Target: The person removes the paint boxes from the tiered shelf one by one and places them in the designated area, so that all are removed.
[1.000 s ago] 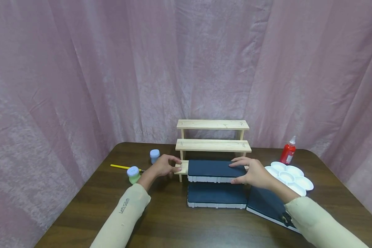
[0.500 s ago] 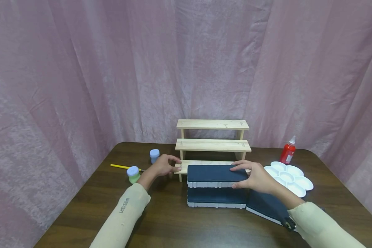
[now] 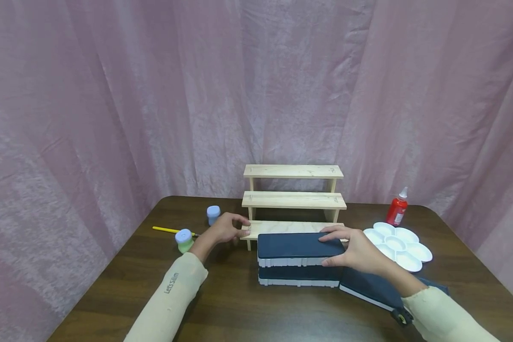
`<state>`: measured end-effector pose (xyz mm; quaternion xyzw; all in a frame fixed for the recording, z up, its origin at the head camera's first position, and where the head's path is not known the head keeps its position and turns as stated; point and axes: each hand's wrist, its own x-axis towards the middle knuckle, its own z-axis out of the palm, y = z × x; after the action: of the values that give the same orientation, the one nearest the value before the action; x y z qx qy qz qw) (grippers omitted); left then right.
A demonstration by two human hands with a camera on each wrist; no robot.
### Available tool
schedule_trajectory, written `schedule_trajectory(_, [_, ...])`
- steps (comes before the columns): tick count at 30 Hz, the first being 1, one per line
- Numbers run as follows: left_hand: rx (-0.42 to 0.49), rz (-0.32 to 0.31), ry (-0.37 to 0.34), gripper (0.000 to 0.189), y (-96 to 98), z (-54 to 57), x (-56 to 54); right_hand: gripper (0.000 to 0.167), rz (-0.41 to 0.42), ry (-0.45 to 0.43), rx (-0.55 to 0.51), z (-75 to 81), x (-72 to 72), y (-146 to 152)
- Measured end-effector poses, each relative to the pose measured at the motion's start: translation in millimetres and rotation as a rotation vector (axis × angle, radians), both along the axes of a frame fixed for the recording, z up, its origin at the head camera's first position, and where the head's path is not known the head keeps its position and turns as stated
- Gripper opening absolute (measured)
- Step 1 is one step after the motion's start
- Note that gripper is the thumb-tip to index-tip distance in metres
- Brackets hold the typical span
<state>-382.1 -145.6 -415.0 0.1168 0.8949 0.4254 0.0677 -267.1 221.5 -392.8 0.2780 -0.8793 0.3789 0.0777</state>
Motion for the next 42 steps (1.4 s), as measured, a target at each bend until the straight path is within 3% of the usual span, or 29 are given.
schedule_trajectory(24, [-0.023,0.005,0.013,0.025,0.3,0.8,-0.8,0.044,0.055,-0.021,-0.01,6.1,24.1,1])
schedule_trajectory(42, [-0.02,-0.002,0.029,0.025,-1.0,-0.7,-0.2,0.043,0.029,-0.055,0.009,7.5,42.0,7])
